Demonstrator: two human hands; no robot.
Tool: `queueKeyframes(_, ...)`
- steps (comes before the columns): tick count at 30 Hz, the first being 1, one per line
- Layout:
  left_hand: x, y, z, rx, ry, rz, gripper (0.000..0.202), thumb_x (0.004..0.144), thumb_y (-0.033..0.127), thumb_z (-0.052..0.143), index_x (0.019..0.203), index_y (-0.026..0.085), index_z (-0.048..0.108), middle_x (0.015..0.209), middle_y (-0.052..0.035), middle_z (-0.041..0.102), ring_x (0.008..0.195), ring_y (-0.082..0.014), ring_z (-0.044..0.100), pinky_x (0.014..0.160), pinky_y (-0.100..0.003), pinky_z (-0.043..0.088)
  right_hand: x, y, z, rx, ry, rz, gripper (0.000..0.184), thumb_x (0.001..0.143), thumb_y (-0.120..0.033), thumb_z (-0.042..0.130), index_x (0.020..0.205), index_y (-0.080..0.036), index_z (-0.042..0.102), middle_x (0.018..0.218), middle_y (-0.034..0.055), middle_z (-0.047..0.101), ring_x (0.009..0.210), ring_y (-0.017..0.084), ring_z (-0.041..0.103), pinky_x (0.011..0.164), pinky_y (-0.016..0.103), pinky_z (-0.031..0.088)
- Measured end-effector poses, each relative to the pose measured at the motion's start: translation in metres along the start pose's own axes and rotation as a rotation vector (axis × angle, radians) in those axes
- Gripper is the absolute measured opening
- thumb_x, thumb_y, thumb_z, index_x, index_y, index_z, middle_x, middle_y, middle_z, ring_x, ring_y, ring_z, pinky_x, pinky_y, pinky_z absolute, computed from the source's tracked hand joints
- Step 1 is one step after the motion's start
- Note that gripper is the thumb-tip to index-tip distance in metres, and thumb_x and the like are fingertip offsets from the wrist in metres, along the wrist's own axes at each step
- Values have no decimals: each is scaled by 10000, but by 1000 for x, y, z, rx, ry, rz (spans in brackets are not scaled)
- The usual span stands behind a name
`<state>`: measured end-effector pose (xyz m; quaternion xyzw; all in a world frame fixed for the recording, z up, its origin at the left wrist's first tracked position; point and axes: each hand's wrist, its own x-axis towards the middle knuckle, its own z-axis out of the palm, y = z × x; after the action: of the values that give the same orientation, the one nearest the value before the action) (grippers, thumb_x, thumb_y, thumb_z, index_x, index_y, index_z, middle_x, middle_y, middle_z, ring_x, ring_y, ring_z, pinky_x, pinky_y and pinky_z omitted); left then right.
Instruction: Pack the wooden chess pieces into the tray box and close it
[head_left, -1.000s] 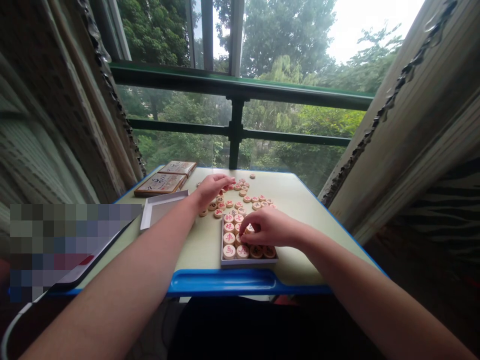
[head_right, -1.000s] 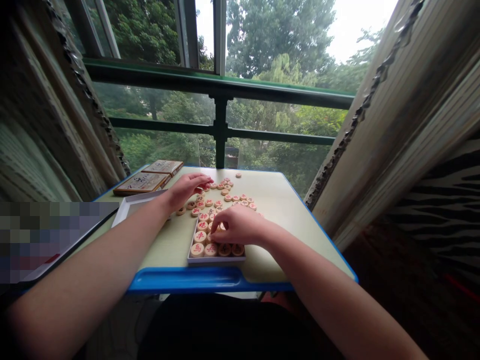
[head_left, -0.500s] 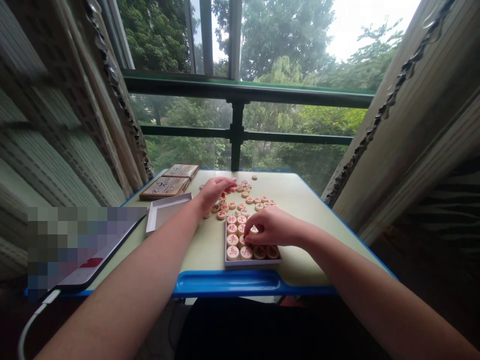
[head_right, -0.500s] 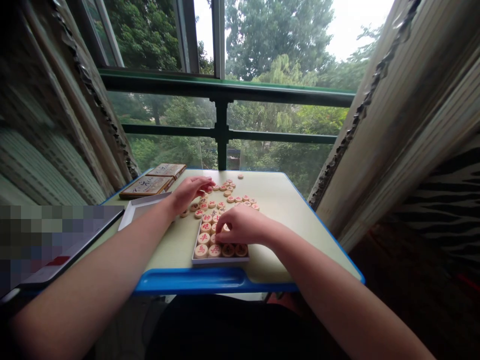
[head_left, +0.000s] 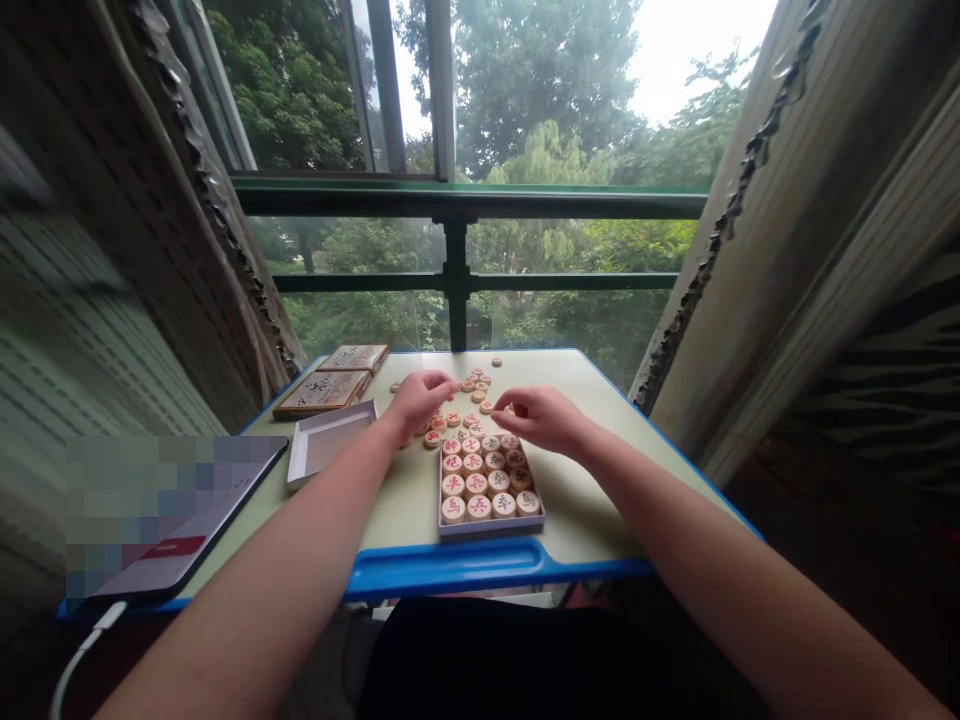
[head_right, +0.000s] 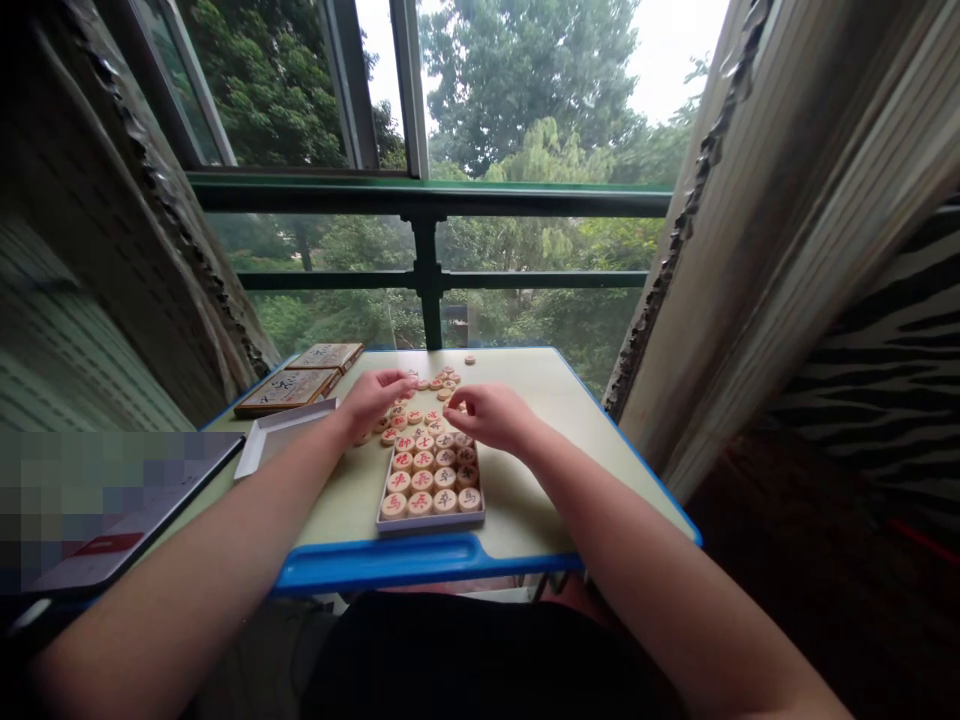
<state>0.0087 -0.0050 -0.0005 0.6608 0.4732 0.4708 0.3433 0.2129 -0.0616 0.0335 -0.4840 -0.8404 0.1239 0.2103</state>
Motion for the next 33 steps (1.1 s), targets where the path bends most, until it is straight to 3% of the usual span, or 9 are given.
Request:
queueKeyframes(2, 0, -4, -1, 159, 21, 73, 258, 636, 448, 619, 685, 199, 663, 693, -32, 652, 716, -196, 576, 696, -308, 422, 0, 8, -3, 36, -40, 33, 387, 780, -464, 573, 1023, -173, 651, 821, 47, 612, 701, 139, 541, 647, 254, 404)
queueKeyframes(4, 1, -9, -1, 351, 26, 174, 222, 647, 400, 613, 754, 222, 689, 841, -56, 685, 888, -241, 586, 844, -339, 411, -2, 10, -7, 75, -170, 11, 632, 675, -545, 657, 1201, -209, 559, 1076, 89, 572, 939, 207, 546, 795, 308, 431)
queueKeyframes(6, 2, -13, -1, 508, -25, 232, 258, 672, 363, 588, 854, 222, 704, 1015, -78, 675, 1051, -264, 546, 967, -346, 352, -8, 7, -10, 63, -328, -29, 906, 543, -558, 744, 1335, -252, 428, 1288, 104, 443, 1169, 277, 428, 950, 367, 372)
queueKeyframes(9, 1, -17, 3, 636, -164, 210, 366, 741, 347, 513, 1024, 181, 676, 1186, -109, 614, 1154, -267, 504, 1018, -347, 317, -16, -2, -13, -3, -530, -58, 1148, 431, -535, 798, 1420, -276, 274, 1430, 99, 278, 1316, 345, 231, 1057, 423, 256)
queueKeyframes(13, 0, -19, 8, 683, -208, 195, 466, 809, 356, 434, 1197, 146, 582, 1298, -132, 531, 1222, -262, 454, 1034, -355, 304, -22, -8, -14, -63, -573, -26, 1297, 355, -507, 824, 1450, -255, 175, 1490, 110, 168, 1347, 393, 114, 1082, 462, 200)
queueKeyframes(21, 2, -15, 9, 632, -177, 255, 436, 843, 398, 419, 1179, 190, 604, 1315, -92, 521, 1262, -252, 414, 1073, -392, 269, -23, -5, -13, -50, -562, -9, 1329, 328, -482, 835, 1452, -249, 166, 1493, 121, 177, 1350, 387, 125, 1085, 459, 198)
queueKeyframes(26, 1, -9, 9, 513, -95, 324, 450, 868, 432, 376, 1167, 190, 611, 1324, -80, 513, 1277, -243, 396, 1078, -406, 285, -19, -1, -23, -8, -598, 44, 1310, 344, -484, 836, 1450, -231, 180, 1497, 119, 175, 1355, 375, 124, 1098, 443, 169)
queueKeyframes(33, -15, 8, 16, 412, 34, 351, 441, 908, 349, 278, 1100, 158, 626, 1280, -104, 551, 1246, -210, 439, 1068, -371, 316, -14, 19, -37, 453, -614, 87, 981, 530, -457, 778, 1383, -225, 353, 1395, 90, 390, 1241, 252, 395, 984, 344, 371)
